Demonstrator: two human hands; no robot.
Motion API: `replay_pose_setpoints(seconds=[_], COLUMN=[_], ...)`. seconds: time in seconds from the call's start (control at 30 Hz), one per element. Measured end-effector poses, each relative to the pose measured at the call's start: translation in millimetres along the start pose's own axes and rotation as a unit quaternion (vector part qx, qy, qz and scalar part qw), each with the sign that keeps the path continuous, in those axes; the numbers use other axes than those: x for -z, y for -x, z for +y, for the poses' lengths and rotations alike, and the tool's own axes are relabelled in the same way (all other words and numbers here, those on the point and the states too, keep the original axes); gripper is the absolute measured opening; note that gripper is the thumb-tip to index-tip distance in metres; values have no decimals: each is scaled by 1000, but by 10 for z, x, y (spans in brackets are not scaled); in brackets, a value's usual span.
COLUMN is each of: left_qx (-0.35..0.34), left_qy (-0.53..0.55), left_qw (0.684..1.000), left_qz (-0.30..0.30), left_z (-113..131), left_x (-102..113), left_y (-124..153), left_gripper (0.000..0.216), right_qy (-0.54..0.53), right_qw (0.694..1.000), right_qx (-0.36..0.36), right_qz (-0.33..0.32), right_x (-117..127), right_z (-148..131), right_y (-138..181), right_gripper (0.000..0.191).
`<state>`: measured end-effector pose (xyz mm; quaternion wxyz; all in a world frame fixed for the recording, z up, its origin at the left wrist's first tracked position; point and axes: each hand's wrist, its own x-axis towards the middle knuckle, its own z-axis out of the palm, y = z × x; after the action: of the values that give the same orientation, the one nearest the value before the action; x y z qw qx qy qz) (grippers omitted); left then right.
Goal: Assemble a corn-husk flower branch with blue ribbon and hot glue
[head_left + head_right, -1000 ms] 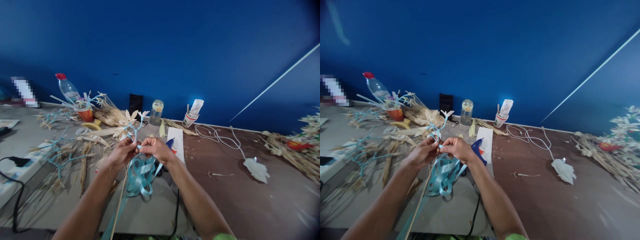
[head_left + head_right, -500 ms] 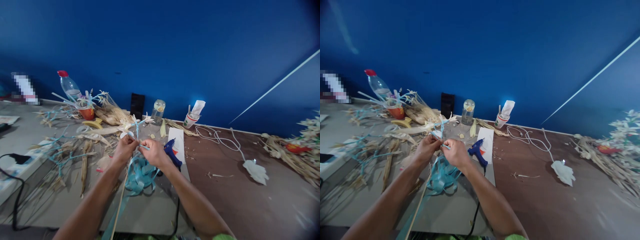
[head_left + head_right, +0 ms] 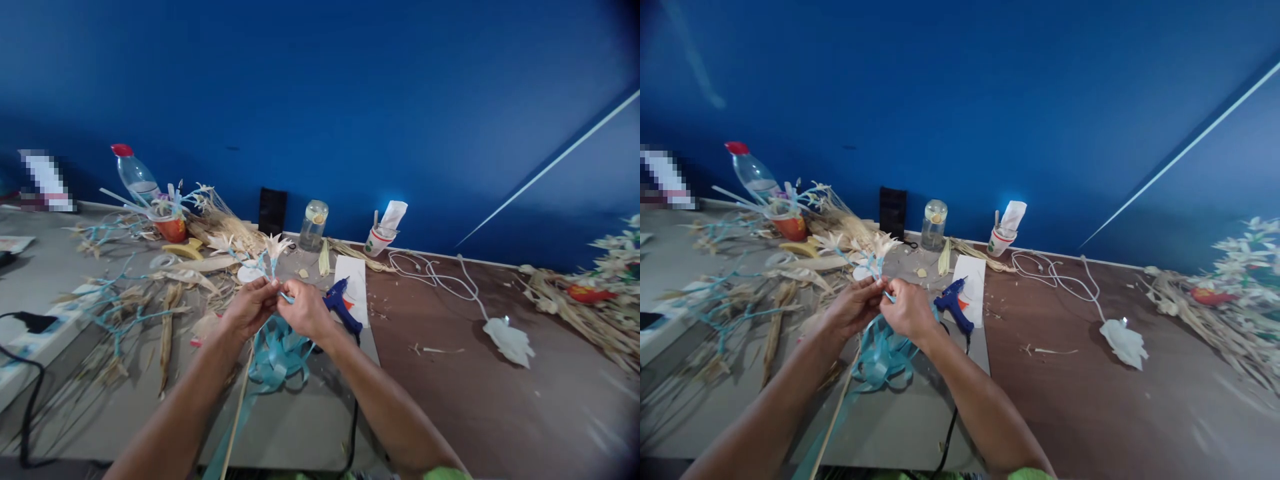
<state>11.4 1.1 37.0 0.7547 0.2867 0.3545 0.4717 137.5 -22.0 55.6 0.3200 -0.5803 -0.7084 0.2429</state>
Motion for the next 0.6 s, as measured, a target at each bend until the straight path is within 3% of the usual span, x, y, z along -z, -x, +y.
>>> replay_pose_setpoints(seconds=[0.1, 0.2, 0.3, 0.4, 0.5, 0.6], left_qx=[-17, -75, -144, -160, -142, -118], left_qy=[-4, -67, -189, -275, -256, -160], left_qw=[1000, 994, 969, 942, 949, 977], left_qz=[12, 33, 72, 110, 120, 78], left_z=[-8, -25, -23, -17, -42, -78], left_x=[-30, -69, -94, -79, -48, -55], left_y=[5, 11, 14, -7, -45, -64], left_gripper=[31, 29, 25, 21, 24, 29], right_qy=[-7, -17, -19, 3, 24, 12], right_qw=[1000, 1000, 999, 1000, 999, 1000], right_qx=[-2, -18, -29, -13, 13, 24], right_qz=[5, 0, -10, 8, 21, 7], right_x=[8, 9, -13, -48, -77, -92], right_z=[-12, 3, 46, 87, 96, 79], right_y=[3, -8, -26, -33, -26, -18], right_gripper=[10, 12, 12, 11, 11, 13])
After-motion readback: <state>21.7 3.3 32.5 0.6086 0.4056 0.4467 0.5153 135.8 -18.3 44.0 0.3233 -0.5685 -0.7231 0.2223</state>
